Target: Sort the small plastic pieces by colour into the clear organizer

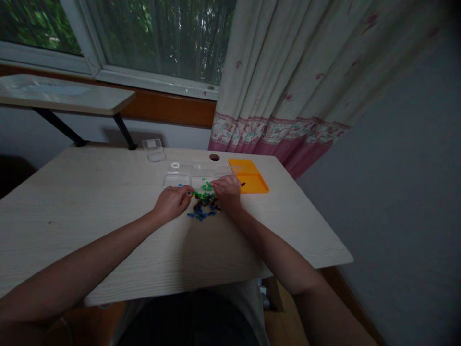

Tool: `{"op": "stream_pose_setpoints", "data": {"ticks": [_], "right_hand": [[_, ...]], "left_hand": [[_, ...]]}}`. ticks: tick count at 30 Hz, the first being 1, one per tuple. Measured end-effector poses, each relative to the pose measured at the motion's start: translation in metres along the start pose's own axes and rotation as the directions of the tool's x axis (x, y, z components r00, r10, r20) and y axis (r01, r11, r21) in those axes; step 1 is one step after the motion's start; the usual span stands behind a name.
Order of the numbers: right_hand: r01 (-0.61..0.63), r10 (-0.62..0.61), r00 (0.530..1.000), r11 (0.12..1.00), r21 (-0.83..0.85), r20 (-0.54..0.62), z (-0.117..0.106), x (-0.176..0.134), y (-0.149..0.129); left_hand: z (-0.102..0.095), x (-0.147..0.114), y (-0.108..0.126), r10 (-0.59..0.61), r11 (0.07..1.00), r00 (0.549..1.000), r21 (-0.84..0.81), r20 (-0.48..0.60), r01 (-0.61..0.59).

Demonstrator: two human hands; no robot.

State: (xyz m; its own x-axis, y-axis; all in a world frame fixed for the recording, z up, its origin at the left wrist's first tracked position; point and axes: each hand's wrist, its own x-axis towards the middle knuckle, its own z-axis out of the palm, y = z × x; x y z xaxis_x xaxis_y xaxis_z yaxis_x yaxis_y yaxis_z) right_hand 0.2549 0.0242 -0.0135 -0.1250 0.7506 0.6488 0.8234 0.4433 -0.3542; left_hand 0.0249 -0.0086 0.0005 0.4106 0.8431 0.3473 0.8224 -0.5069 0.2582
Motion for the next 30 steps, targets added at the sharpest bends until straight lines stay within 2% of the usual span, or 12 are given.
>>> {"op": "stream_pose_setpoints", "data": {"ticks": [4, 13, 30], "right_hand": [[-0.032, 0.031, 0.999, 0.999, -0.02, -0.035, 0.003, 0.0007, 0.0037], [-0.024, 0.024, 1.0, 0.999, -0.028, 0.001, 0.0053, 0.0009, 0.0009], [-0.03, 0.031, 0.997, 0.999, -0.019, 0.063, 0.0008, 0.0019, -0.0027]], "left_hand": [[-0.0015, 0.0003, 0.0016, 0.04, 0.998, 0.999, 0.048, 0.023, -0.041], [-0.0002, 0.0007, 0.0011, 0.156, 0.978, 0.983, 0.125, 0.095, -0.167], [-0.0004, 0.0007, 0.0015, 0.116, 0.989, 0.988, 0.078, 0.106, -0.125]]}}
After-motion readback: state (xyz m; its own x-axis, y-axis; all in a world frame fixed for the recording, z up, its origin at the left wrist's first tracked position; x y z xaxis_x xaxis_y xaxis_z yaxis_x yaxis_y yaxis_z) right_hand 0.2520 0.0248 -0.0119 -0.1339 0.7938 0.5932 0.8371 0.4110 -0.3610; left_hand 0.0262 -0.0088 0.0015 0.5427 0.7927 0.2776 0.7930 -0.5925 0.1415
